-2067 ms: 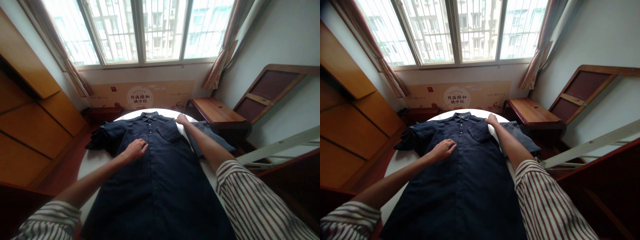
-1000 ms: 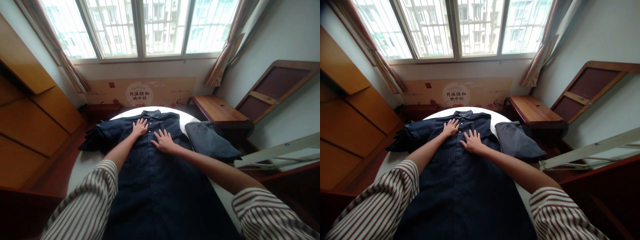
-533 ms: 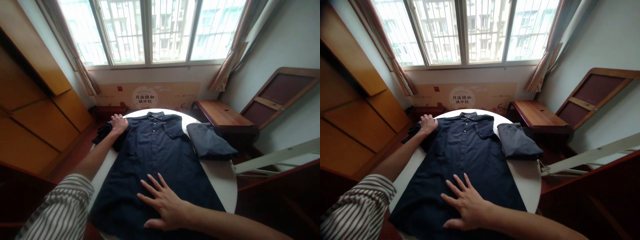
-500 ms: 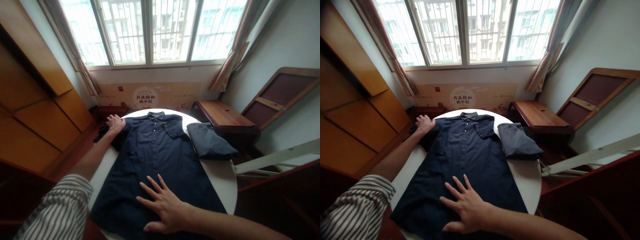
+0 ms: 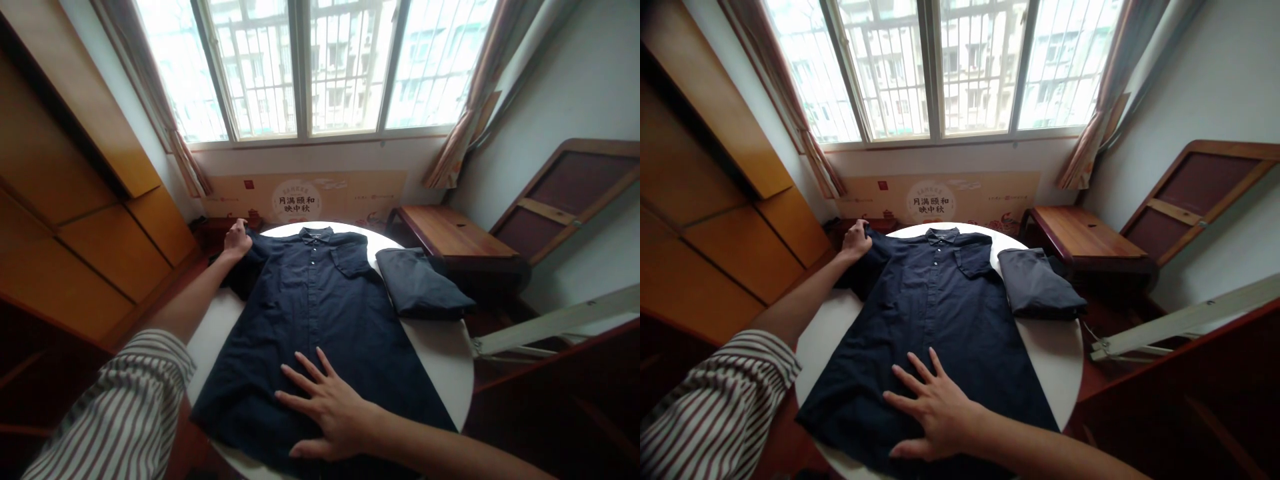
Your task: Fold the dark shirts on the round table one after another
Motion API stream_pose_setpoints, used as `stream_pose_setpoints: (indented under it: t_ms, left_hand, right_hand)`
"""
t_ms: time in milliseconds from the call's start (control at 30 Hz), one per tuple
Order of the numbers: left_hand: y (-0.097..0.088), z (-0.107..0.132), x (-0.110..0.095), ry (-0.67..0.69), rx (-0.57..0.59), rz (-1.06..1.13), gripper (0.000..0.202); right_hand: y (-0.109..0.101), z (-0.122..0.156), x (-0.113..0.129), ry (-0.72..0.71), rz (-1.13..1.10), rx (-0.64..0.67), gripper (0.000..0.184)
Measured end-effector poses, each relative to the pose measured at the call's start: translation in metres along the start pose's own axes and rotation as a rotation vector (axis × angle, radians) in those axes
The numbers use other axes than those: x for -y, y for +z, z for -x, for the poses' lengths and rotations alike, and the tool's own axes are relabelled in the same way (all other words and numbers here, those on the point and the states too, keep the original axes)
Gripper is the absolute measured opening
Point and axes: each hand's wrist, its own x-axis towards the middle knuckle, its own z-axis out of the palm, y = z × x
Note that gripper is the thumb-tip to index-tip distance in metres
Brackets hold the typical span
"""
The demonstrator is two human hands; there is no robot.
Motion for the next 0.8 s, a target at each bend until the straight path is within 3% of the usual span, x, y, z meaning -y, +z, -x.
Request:
stream_pose_setpoints:
  t_ms: [100,200,300,500,667,800]
  left_hand:
    - [0.006,0.002,-0.037,0.267,-0.066,0.04,0.048]
    - [0.026,0.007,-0.072,0.372,0.161,0.09,0.046]
    - [0.054,0.008,-0.087,0.317,0.36,0.067,0.032]
    - [0.09,-0.011,-0.063,0.064,0.341,-0.039,0.036]
    - [0.103,-0.031,-0.038,-0.139,0.357,-0.027,0.044]
    - [0.109,-0.044,-0.03,-0.182,0.303,0.068,0.035]
  right_hand:
    - [0.0,0.0,-0.002,-0.009,-0.004,0.016,0.076]
    - [-0.001,0.0,-0.004,-0.029,0.002,0.038,0.079]
    - [-0.002,0.0,-0.004,-0.038,0.014,0.033,0.08]
    - [-0.005,0.002,-0.002,-0.054,0.02,0.028,0.082]
    - [-0.006,0.003,-0.005,-0.073,0.035,0.02,0.081]
    - [0.004,0.0,-0.014,-0.094,0.023,0.058,0.076]
